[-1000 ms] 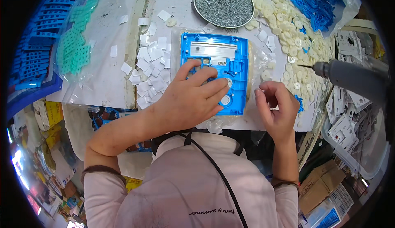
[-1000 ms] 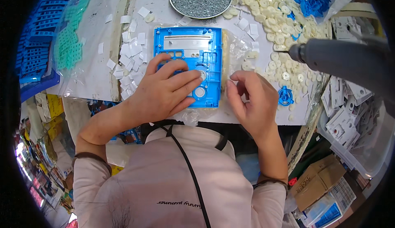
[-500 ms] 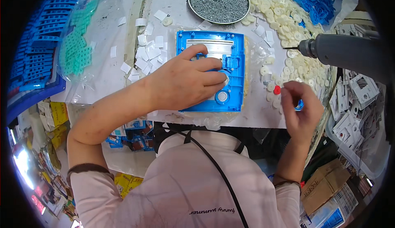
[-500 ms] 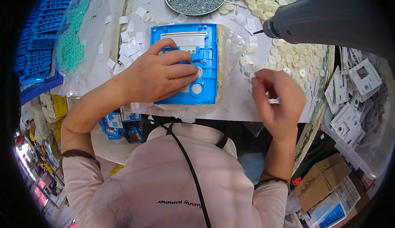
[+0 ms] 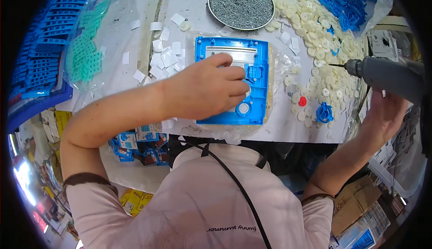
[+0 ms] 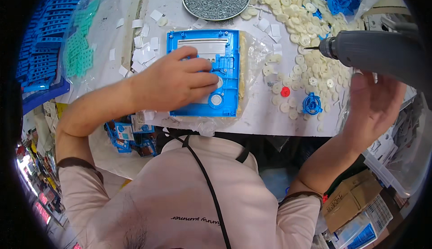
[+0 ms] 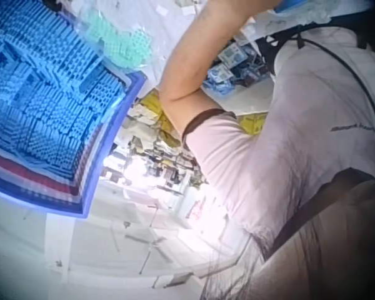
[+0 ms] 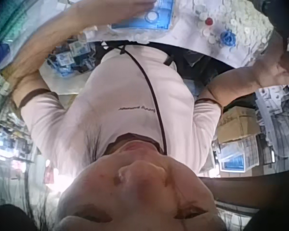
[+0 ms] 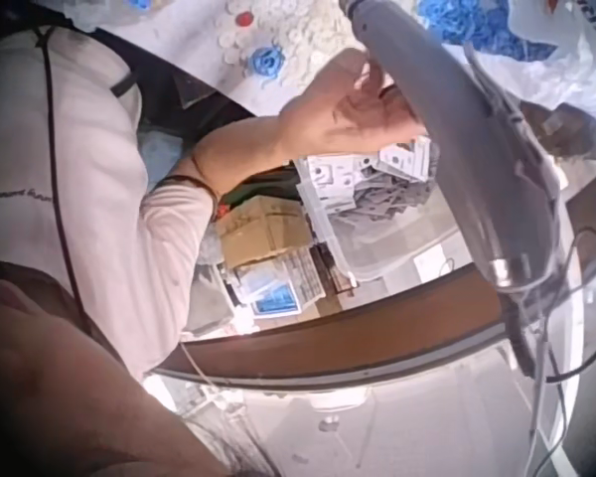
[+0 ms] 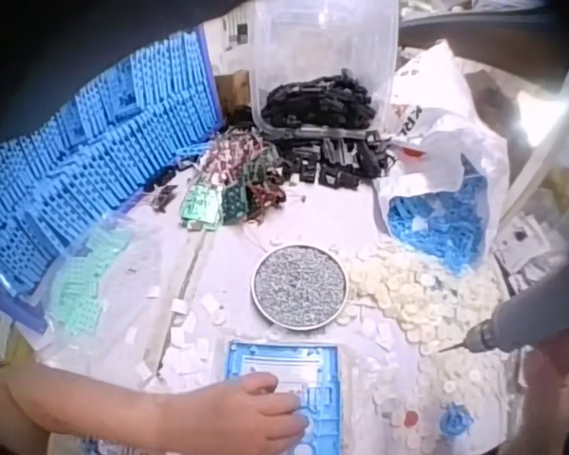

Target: Assembling a blue electronic toy by placing internal components and fastening the casing with an electric screwdriver.

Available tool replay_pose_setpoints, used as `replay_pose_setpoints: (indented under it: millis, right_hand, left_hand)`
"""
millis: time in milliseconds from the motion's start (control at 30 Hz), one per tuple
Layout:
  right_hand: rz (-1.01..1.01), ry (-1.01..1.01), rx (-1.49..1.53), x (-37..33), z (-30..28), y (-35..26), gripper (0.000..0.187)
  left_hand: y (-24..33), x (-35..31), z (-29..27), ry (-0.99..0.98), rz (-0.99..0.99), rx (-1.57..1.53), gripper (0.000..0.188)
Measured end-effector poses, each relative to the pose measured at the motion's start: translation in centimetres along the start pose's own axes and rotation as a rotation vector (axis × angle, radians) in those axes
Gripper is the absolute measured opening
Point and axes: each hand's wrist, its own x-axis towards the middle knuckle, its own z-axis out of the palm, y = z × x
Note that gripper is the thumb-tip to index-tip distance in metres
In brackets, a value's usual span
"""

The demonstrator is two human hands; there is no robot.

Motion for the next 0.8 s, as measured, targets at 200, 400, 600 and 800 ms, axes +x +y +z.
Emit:
replay_pose_setpoints:
  millis: [200, 400, 600, 800]
  right_hand:
    - [-0.189, -0.167, 0.384, 4.9, 1.4, 1.1, 0.068]
    - [0.023, -0.449, 0.399, 8.2, -0.2, 0.8, 0.062]
    - [-0.122, -0.577, 0.369, 7.4, 3.3, 1.1, 0.057]
    - [-0.079, -0.503, 0.549, 3.9, 7.6, -1.0, 0.045]
  left_hand:
    - [0.4, -0.2, 1.5, 0.185, -0.029, -0.067, 0.025]
    - [-7.6, 3.4, 0.1, 0.652, -0.295, 0.064, 0.017]
    - [-12.1, 6.0, 0.1, 0.354, -0.555, 0.18, 0.017]
    - [-10.5, 5.6, -1.5, 0.259, -0.575, 0.105, 0.013]
